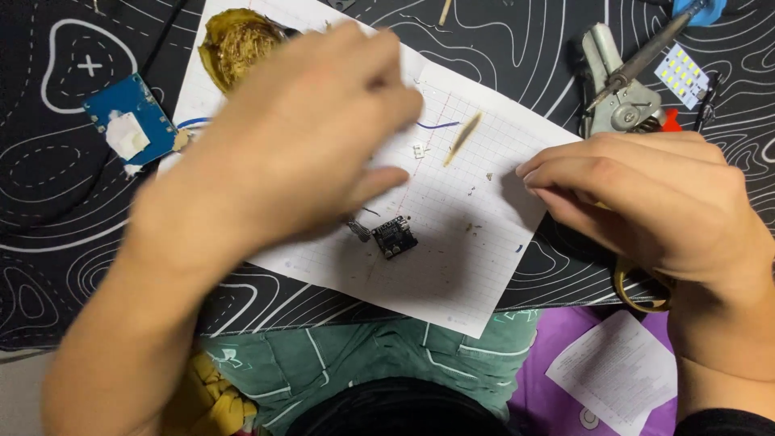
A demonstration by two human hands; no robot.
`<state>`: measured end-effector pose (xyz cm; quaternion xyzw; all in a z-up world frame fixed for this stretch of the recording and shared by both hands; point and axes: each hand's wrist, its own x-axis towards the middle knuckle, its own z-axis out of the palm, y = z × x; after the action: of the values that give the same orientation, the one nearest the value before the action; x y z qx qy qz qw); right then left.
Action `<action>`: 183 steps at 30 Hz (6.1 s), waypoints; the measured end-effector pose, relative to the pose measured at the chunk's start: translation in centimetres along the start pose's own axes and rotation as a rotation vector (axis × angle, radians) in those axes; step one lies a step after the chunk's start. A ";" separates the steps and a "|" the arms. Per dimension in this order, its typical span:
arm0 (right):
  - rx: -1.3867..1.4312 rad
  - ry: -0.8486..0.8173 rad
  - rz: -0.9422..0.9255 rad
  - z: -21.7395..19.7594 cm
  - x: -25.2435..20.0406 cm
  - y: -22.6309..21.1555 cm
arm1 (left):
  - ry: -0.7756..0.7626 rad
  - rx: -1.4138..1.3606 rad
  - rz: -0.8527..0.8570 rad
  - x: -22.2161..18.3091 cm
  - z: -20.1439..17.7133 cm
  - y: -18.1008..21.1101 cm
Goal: Assembling and modifying small electronic components, including trimming a connector with scissors on a workbench.
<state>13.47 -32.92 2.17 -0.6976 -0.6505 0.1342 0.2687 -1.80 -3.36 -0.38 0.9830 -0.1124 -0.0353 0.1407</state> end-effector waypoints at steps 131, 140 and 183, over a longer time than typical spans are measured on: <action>0.334 0.235 0.048 -0.7 0.5 -2.0 | 0.246 -1.728 -0.272 3.4 1.2 9.3; 0.197 0.266 0.022 -0.6 -2.3 1.1 | 0.159 -1.885 -0.222 3.4 1.9 8.5; 0.275 0.453 0.228 0.6 -1.6 -1.1 | 0.395 -1.416 -0.203 3.2 -0.1 9.5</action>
<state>12.01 -34.39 2.04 -0.7354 -0.4670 0.0911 0.4825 -0.69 -12.98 2.32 0.6506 0.0559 0.0654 0.7546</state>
